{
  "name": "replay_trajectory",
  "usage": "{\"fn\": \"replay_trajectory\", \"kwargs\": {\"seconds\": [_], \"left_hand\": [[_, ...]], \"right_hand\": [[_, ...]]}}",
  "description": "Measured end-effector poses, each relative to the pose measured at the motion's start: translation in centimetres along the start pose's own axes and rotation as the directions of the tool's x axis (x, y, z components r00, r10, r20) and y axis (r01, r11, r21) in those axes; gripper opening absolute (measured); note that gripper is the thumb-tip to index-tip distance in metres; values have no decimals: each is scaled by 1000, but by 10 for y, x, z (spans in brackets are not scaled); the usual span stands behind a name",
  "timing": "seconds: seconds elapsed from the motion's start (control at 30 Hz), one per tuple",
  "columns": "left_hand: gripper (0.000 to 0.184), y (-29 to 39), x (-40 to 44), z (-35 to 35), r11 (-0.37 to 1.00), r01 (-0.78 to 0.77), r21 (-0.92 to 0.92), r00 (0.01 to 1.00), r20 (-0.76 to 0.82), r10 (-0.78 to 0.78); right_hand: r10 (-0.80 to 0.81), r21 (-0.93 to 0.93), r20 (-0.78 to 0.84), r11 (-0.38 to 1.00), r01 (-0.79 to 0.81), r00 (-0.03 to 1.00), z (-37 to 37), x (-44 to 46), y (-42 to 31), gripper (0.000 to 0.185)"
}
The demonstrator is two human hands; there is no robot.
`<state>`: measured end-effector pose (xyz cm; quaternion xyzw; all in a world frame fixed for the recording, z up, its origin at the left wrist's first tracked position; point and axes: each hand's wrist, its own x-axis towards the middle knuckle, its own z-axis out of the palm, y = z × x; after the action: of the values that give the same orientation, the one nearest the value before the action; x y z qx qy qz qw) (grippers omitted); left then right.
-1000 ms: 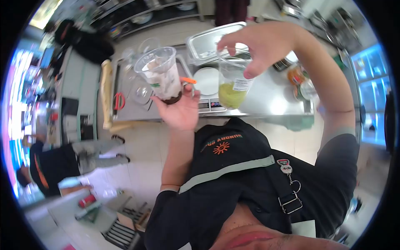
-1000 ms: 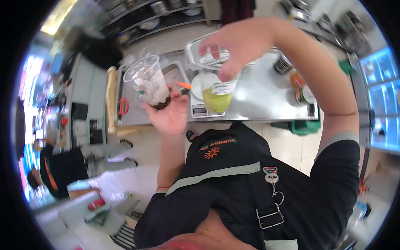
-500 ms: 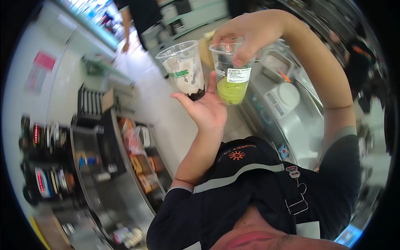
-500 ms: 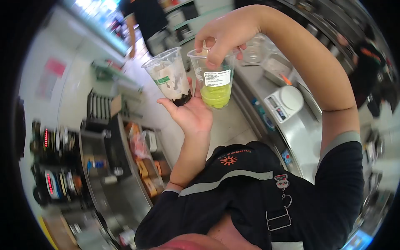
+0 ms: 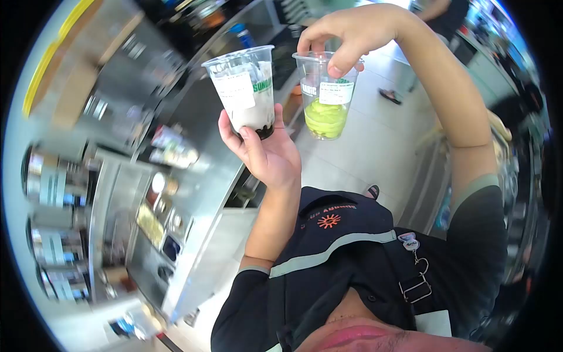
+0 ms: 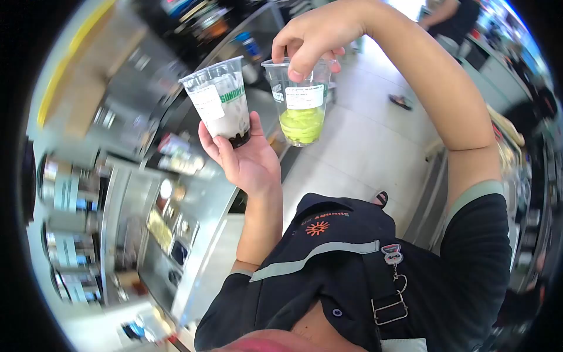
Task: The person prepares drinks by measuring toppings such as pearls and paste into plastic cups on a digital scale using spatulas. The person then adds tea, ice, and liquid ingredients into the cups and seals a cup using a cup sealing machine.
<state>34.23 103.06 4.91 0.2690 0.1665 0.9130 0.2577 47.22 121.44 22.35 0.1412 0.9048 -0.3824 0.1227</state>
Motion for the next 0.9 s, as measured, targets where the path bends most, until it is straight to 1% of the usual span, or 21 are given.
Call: {"fn": "replay_trajectory", "kwargs": {"seconds": [0.03, 0.07, 0.1, 0.13, 0.17, 0.2, 0.23, 0.27, 0.33, 0.37, 0.4, 0.43, 0.5, 0.57, 0.63, 0.67, 0.77, 0.8, 0.9], "left_hand": [[45, 21, 6, -15, 991, -103, 85, 994, -27, 106], [49, 44, 10, -28, 979, -165, 122, 985, -22, 169], [49, 63, 11, -39, 966, -210, 150, 974, -48, 220], [52, 78, 13, -48, 945, -260, 198, 960, -55, 276], [55, 95, 15, -57, 921, -306, 241, 943, -59, 328], [63, 108, 15, -64, 911, -329, 249, 929, -87, 359], [63, 121, 14, -72, 892, -360, 273, 910, -106, 400], [66, 130, 13, -80, 884, -375, 281, 902, -109, 417], [73, 148, 12, -89, 870, -404, 284, 884, -122, 451], [73, 133, 3, -87, 839, -442, 317, 862, -108, 495], [77, 149, 5, -94, 845, -448, 293, 856, -134, 500], [81, 156, 6, -101, 849, -452, 274, 851, -154, 502], [84, 160, 13, -111, 812, -494, 311, 813, -164, 558], [85, 163, 25, -121, 766, -548, 337, 770, -154, 619], [85, 156, 30, -128, 718, -586, 377, 727, -148, 671], [85, 156, 34, -130, 691, -601, 402, 701, -149, 697], [85, 160, 40, -140, 602, -642, 474, 620, -141, 772], [85, 162, 42, -142, 574, -647, 502, 590, -147, 794], [84, 179, 42, -153, 470, -677, 566, 479, -144, 866]], "right_hand": [[-60, -56, 40, 997, 62, 997, 1, 30, -15, 60], [-116, -105, 85, 987, 125, 990, 3, 58, -31, 67], [-169, -149, 130, 971, 188, 977, 8, 83, -48, 73], [-166, -169, 191, 965, 199, 967, 12, 104, -66, 71], [-194, -185, 232, 953, 239, 953, 16, 122, -88, 71], [-188, -198, 273, 949, 247, 943, 20, 136, -106, 71], [-178, -211, 314, 945, 252, 933, 25, 152, -124, 70], [-219, -143, 358, 948, 285, 908, 30, 169, -133, 69], [-261, -172, 441, 915, 366, 859, 32, 193, -166, 69], [-294, -186, 472, 888, 420, 831, 32, 186, -155, 68], [-286, -212, 425, 891, 402, 859, 44, 198, -173, 69], [-302, -215, 454, 876, 432, 838, 48, 210, -184, 69], [-343, -315, 393, 821, 475, 853, 51, 230, -196, 74], [-372, -298, 423, 804, 515, 826, 51, 255, -210, 75], [-417, -264, 439, 787, 558, 796, 50, 274, -206, 74], [-437, -259, 466, 764, 591, 769, 45, 283, -212, 74], [-352, -88, 710, 815, 573, 610, 36, 318, -236, 71], [-399, -72, 698, 787, 613, 595, 42, 335, -237, 72], [-389, -103, 773, 703, 704, 501, 60, 365, -275, 73]]}}
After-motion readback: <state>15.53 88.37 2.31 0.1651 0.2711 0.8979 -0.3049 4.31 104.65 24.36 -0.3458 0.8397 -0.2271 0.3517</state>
